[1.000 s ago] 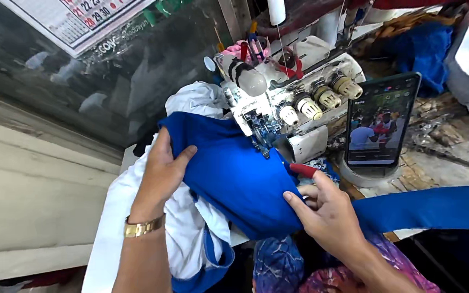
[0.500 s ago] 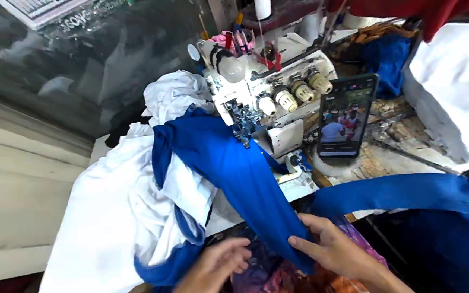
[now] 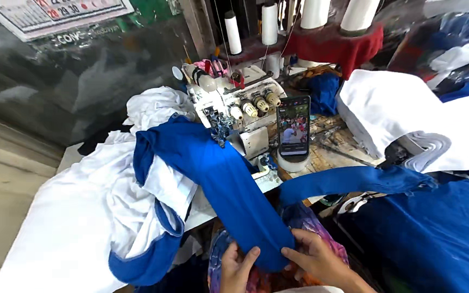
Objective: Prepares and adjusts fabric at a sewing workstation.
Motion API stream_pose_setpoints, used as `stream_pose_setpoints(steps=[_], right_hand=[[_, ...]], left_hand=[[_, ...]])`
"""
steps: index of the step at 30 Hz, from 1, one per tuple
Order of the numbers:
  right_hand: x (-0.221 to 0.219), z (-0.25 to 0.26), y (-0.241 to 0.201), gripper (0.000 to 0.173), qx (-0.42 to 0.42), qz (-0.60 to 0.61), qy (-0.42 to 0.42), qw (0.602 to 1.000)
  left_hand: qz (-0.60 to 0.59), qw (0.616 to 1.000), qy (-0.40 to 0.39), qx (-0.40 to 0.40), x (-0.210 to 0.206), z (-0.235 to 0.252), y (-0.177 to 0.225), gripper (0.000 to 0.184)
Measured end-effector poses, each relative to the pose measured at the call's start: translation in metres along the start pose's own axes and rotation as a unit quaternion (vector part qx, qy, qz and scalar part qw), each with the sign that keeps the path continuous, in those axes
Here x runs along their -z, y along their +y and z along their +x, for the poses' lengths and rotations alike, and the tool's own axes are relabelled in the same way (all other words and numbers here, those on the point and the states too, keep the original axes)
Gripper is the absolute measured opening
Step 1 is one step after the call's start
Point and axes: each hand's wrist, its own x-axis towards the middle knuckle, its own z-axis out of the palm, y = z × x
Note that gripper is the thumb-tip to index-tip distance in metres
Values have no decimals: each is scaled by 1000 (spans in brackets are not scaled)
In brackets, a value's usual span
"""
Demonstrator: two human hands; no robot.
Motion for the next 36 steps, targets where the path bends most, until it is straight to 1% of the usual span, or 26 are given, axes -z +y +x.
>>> stream_pose_setpoints(steps=[3, 7, 9, 11, 14, 17, 19, 20, 22, 24, 27, 32, 36], right_hand=[[-1, -3, 2, 22, 19, -14, 15, 1000], [3, -8, -6, 20, 27, 4, -21, 999], [4, -9, -6, 20, 15, -8, -8, 1000], [5, -8, -5, 18, 7, -34, 30, 999], [3, -7, -13, 18, 8, -45, 65, 997], [3, -7, -17, 18, -10, -30, 52, 998], [3, -8, -18, 19, -19, -49, 39, 998], [1, -11, -17, 18, -25, -65, 46, 997], [-2, -15, -14, 16, -24, -89, 80, 993], [-4, -14, -10, 17, -13, -88, 113, 990], [-8, -14, -9, 19, -5, -72, 136, 988], [-3, -17, -16, 18, -37, -41, 118, 991], [0, -17, -16, 12, -42, -55, 104, 992]], left_hand=[[52, 998, 20, -28, 2, -7, 8, 29], [87, 994, 29, -58, 2, -12, 19, 26], [90, 994, 34, -44, 3, -12, 20, 26], [90, 995, 34, -35, 4, -8, 17, 25], [88, 996, 8, -22, 4, -5, 20, 24], [97, 995, -8, -14, 9, -2, 16, 26], [112, 993, -19, -25, 13, 0, 19, 26], [123, 992, -21, -21, 15, -1, 21, 26], [156, 988, -14, 0, 16, -2, 19, 26], [172, 985, 5, 15, 18, 3, 12, 28], [184, 983, 17, 9, 16, 5, 11, 27], [191, 982, 3, -2, 12, 3, 17, 24], [192, 981, -4, -16, 12, 0, 17, 17]])
